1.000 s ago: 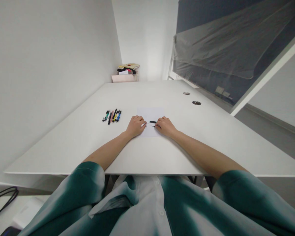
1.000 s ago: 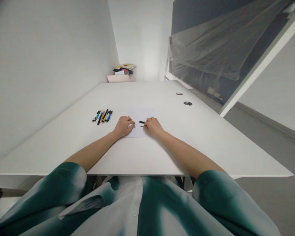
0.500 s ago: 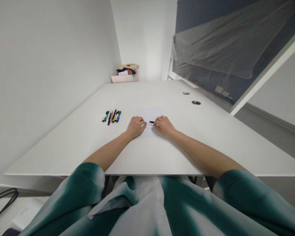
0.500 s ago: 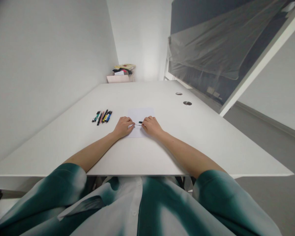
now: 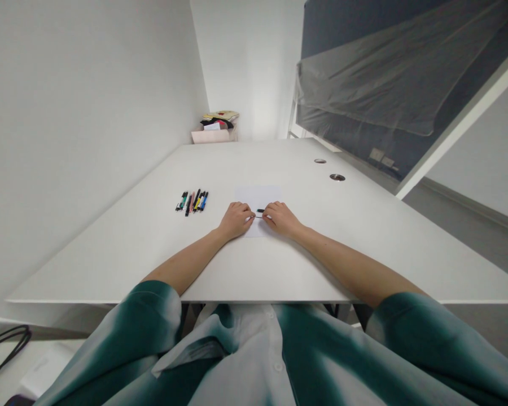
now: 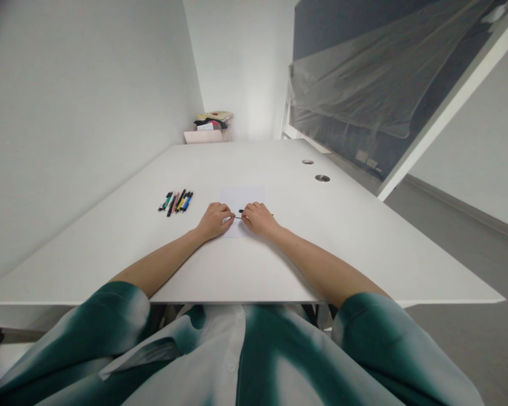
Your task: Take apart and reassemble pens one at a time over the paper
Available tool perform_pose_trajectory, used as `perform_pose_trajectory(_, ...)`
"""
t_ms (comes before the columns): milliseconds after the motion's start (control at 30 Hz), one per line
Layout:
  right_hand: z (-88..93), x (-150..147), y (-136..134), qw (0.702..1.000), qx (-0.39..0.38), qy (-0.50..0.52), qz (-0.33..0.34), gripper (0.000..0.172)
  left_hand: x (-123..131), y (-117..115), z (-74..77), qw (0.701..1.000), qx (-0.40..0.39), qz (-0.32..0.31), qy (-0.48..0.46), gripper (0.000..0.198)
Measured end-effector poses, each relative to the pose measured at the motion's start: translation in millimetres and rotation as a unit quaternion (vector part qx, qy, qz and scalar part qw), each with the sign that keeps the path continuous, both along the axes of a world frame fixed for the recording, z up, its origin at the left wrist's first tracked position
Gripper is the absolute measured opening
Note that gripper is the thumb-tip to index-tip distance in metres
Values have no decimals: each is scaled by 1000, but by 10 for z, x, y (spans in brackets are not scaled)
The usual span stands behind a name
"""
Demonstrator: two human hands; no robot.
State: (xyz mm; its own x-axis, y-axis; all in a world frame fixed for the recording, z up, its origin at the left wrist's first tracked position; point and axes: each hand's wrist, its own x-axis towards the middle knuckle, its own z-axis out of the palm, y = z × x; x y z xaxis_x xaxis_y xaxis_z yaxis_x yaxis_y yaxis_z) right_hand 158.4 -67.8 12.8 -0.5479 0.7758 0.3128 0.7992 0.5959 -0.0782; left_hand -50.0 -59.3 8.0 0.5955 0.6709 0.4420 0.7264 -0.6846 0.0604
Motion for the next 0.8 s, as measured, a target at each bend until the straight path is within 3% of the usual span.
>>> perform_pose_trajectory(200, 25, -24, -59, 995, -88, 17, -45, 25, 6, 0, -1, 1000, 4, -25, 1, 22)
perform_pose_trajectory(533, -40, 4, -40, 997, -46, 61, 10, 21, 38, -26, 6, 999, 9, -40, -5, 24)
perform_pose_trajectory(800, -70, 65, 4, 996, -37, 82, 14, 17, -33, 3, 11, 1000, -11, 11, -15, 27)
